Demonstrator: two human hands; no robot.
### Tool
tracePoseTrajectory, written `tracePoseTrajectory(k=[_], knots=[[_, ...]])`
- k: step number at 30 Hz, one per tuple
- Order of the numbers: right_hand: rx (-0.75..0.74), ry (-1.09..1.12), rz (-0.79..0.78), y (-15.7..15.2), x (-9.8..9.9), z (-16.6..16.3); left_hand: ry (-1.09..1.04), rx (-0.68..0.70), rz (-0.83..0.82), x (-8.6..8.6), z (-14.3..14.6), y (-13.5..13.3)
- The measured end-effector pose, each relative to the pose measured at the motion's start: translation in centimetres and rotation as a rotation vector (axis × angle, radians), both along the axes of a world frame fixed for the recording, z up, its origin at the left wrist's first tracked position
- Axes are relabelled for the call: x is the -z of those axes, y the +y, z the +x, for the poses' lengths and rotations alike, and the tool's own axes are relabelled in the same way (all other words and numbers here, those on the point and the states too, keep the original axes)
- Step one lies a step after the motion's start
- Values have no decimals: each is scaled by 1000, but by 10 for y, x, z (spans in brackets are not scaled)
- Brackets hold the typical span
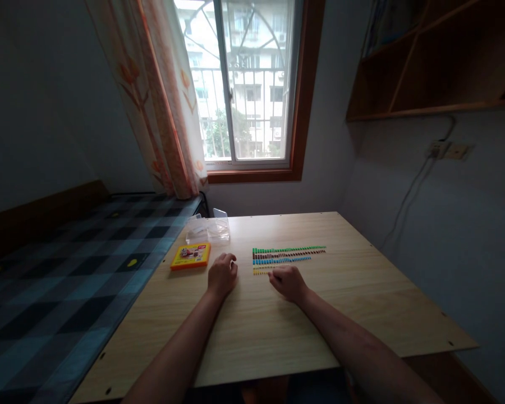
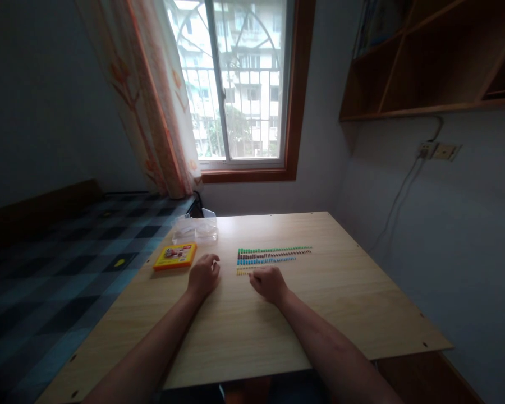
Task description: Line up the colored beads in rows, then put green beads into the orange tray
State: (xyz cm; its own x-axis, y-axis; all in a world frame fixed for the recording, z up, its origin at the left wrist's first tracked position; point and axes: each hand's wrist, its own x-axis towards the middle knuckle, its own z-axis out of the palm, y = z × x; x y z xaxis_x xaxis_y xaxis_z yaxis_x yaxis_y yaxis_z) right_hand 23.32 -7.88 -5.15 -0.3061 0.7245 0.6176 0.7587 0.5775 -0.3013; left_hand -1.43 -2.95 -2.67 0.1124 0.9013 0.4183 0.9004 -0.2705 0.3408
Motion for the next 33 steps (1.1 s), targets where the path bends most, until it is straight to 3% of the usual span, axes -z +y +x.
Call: tracePoseTrajectory(k=[7,11,14,18,26,33], knots=[[-29,63,-2,-3,-1,3,-12,-147,139,-9,-12,-1],[-29,109,-16,-9,-3,5,-23,-294,204,-18,-43,2],[-23,143,-27,-11,-3,5,14,-489,237,-20,-71,8],[-21,189,-42,-11,-4,4,78,-590,138,-17,-91,13],[-7,276,-57,-7,-2,9,70,-676,-134,-10,-81,17],[-2,309,-68,-7,-3,9,23,-694,-180,-12,-78,19]])
